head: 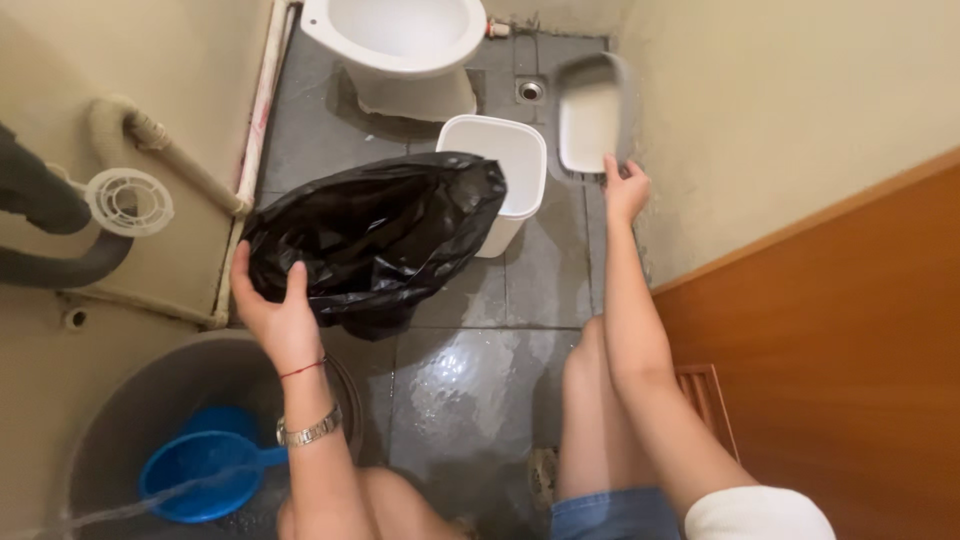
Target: The person lines a small bin with a black plastic bag and uses a blue pitcher to pour water into the bin.
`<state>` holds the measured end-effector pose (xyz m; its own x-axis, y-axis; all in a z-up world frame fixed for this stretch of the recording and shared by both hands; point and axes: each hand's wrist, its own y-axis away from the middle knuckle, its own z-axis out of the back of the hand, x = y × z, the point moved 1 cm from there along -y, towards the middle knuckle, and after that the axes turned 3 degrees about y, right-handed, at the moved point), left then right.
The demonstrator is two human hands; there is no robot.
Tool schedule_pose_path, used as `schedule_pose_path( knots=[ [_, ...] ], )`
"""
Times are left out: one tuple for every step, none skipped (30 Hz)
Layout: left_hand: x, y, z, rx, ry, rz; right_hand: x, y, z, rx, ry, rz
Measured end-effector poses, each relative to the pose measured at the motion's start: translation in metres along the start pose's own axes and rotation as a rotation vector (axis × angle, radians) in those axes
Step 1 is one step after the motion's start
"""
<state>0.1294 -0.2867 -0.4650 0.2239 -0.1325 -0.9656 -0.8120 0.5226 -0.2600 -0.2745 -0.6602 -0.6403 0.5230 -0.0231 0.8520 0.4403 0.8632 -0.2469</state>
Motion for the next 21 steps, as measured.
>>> schedule_pose_path(
  knots=[
    [0.001, 0.0, 0.0, 0.008, 0.02, -0.005, -0.016, -0.003, 0.002, 0.029, -0.026, -0.193],
    [0.002, -0.001, 0.001, 0.016, 0.039, -0.009, -0.031, 0.001, 0.003, 0.074, 0.1, -0.228],
    [0.003, -0.001, 0.001, 0.02, -0.013, -0.027, -0.045, 0.005, 0.005, 0.119, 0.23, -0.257],
    [0.005, -0.001, 0.002, 0.023, -0.065, -0.046, -0.056, 0.01, 0.005, 0.164, 0.359, -0.286],
    [0.007, -0.001, 0.001, 0.019, -0.116, -0.065, -0.066, 0.017, 0.005, 0.175, 0.176, -0.407],
    [0.009, -0.001, 0.0, 0.028, -0.121, -0.074, -0.077, 0.028, 0.007, 0.185, -0.008, -0.525],
    [0.012, 0.0, -0.001, 0.031, -0.128, -0.082, -0.084, 0.038, 0.007, 0.2, -0.123, -0.621],
    [0.015, 0.0, -0.002, 0.034, -0.136, -0.091, -0.089, 0.042, 0.007, 0.214, -0.238, -0.718],
    [0.017, 0.0, -0.001, 0.036, -0.146, -0.096, -0.092, 0.045, 0.003, 0.259, -0.271, -0.804],
    [0.021, -0.001, -0.002, 0.037, -0.156, -0.102, -0.094, 0.049, -0.001, 0.3, -0.288, -0.857],
    [0.024, 0.001, -0.002, 0.043, -0.171, -0.102, -0.097, 0.055, 0.0, 0.351, -0.241, -0.866],
    [0.027, 0.002, -0.003, 0.049, -0.13, -0.074, -0.099, 0.057, 0.001, 0.403, -0.093, -0.79],
    [0.03, 0.002, -0.005, 0.055, -0.09, -0.046, -0.096, 0.057, 0.001, 0.479, 0.156, -0.641],
    [0.033, 0.002, -0.006, 0.06, -0.051, -0.018, -0.089, 0.057, 0.002, 0.53, 0.444, -0.458],
    [0.033, 0.0, -0.008, 0.06, -0.111, -0.066, -0.075, 0.059, -0.004, 0.574, 0.634, -0.296],
    [0.031, 0.0, -0.012, 0.06, -0.171, -0.114, -0.056, 0.063, -0.008, 0.607, 0.741, -0.151],
    [0.028, -0.001, -0.015, 0.058, -0.231, -0.162, -0.034, 0.071, -0.01, 0.629, 0.809, 0.005],
    [0.024, -0.002, -0.017, 0.07, -0.21, -0.176, -0.008, 0.085, -0.011, 0.653, 0.756, 0.154],
    [0.019, -0.001, -0.022, 0.077, -0.185, -0.189, 0.018, 0.105, -0.005, 0.687, 0.632, 0.347],
    [0.013, 0.0, -0.027, 0.066, -0.158, -0.202, 0.044, 0.134, 0.006, 0.716, 0.501, 0.537],
    [0.006, -0.001, -0.031, 0.063, -0.136, -0.217, 0.065, 0.171, 0.02, 0.937, 0.565, 0.429]
  ],
)
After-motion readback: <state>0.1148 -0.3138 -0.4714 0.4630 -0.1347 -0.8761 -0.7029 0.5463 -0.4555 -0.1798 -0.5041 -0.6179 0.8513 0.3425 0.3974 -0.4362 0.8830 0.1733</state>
